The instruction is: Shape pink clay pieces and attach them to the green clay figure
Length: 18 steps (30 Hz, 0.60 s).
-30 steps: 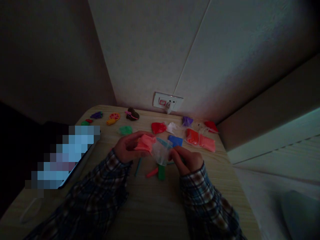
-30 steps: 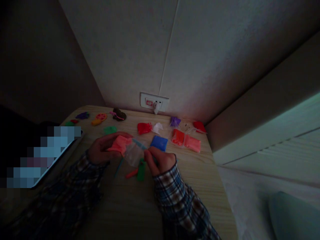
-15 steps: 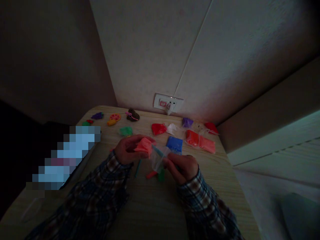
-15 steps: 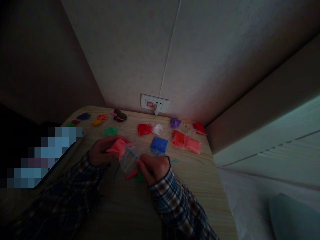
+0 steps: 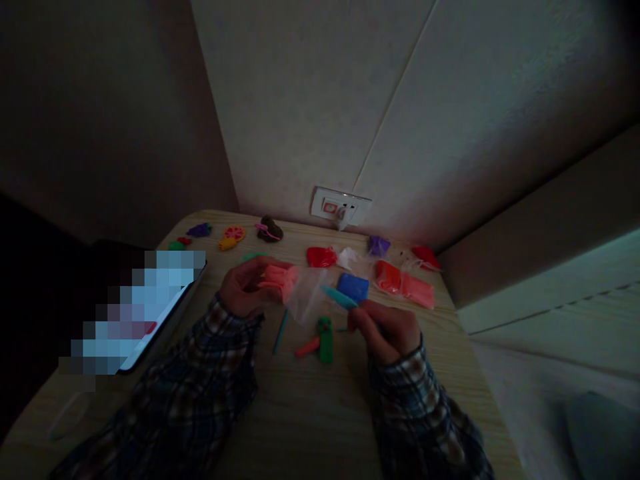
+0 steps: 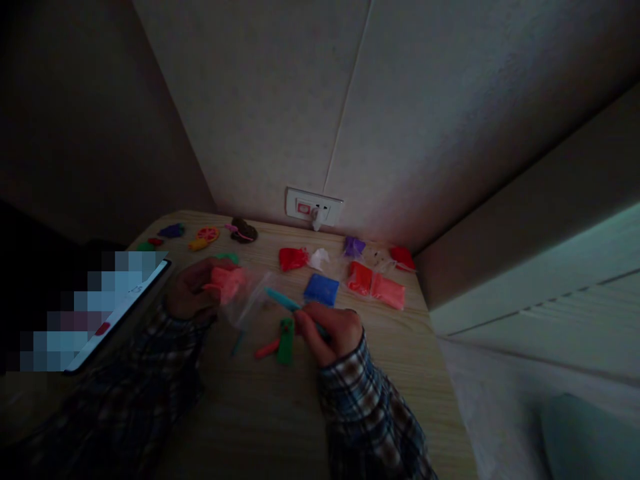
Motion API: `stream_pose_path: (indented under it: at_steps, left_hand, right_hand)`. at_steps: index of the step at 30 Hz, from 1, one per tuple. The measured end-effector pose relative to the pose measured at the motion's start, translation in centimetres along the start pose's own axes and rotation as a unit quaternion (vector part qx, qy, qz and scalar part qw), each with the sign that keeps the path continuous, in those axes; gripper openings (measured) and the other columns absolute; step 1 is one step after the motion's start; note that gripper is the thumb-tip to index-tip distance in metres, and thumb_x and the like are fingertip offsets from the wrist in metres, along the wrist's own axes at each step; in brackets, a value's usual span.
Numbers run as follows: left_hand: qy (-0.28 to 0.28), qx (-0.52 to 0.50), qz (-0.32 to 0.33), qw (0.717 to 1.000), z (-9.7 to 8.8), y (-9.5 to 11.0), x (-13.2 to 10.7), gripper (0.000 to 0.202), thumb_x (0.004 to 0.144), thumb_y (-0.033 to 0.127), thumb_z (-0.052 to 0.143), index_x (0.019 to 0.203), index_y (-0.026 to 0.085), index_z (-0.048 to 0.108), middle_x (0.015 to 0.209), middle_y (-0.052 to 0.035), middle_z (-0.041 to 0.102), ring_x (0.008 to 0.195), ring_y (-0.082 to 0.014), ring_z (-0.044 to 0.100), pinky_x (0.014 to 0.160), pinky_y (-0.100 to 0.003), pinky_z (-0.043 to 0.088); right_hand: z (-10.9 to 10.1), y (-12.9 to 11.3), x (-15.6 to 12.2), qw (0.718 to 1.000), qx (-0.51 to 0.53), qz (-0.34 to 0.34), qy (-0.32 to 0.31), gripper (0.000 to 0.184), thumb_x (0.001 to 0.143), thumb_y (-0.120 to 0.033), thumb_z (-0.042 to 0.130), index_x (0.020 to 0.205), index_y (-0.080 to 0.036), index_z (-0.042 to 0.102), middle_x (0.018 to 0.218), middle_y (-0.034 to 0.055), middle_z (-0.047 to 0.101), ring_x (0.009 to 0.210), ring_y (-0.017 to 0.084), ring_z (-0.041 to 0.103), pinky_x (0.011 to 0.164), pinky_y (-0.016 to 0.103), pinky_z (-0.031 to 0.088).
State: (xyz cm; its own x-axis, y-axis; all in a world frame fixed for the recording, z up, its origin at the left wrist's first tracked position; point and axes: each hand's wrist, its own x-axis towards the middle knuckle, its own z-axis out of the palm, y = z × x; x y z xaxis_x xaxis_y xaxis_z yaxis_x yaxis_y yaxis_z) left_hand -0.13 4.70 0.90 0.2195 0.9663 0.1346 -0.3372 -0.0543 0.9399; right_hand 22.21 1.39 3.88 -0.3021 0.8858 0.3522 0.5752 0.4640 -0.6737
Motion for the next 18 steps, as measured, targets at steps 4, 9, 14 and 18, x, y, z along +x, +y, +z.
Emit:
stream_pose_path:
  at_steps: [4,9,14,18]
  left_hand:
    - [0.01,0.008,-0.021,1.0,0.0,-0.1,-0.2,0.032,0.061,0.036,0.075,0.085,0.022,0.061,0.055,0.0067,0.052,0.029,0.0006,0.03,0.028,-0.013,0.023]
    - [0.029,0.103,0.021,0.994,0.4,-0.9,0.6,0.033,0.052,0.037,0.078,0.069,0.018,0.058,0.062,0.0026,0.052,0.052,-0.0092,0.051,0.045,-0.019,0.045]
    - [0.046,0.106,0.011,0.993,1.1,-0.7,0.6,0.023,0.06,0.027,0.072,0.074,0.019,0.057,0.061,0.0036,0.053,0.054,-0.0092,0.053,0.048,-0.019,0.045]
    - [0.067,0.094,0.002,0.993,1.7,-0.3,0.3,0.02,0.063,0.026,0.068,0.079,0.02,0.057,0.064,0.004,0.055,0.047,-0.0068,0.05,0.038,-0.016,0.037]
  right_hand:
    - [-0.2,1.8,0.5,0.994,-0.052,0.079,0.045,0.038,0.087,-0.033,0.042,0.055,-0.018,0.057,0.044,-0.0028,0.049,0.041,0.009,0.046,0.044,0.02,0.032]
    - [1.7,5.1,0.8,0.97,-0.207,0.125,0.023,0.038,0.086,-0.035,0.041,0.058,-0.018,0.061,0.056,0.0015,0.061,0.052,0.013,0.055,0.051,0.022,0.036]
    - [2.4,6.5,0.7,0.945,-0.277,0.166,0.051,0.043,0.085,-0.051,0.037,0.068,-0.018,0.059,0.054,0.0018,0.06,0.047,0.013,0.053,0.044,0.021,0.032]
    - [1.6,6.5,0.7,0.947,-0.254,0.164,0.107,0.043,0.082,-0.055,0.041,0.073,-0.017,0.058,0.058,0.0021,0.062,0.048,0.013,0.055,0.044,0.021,0.035]
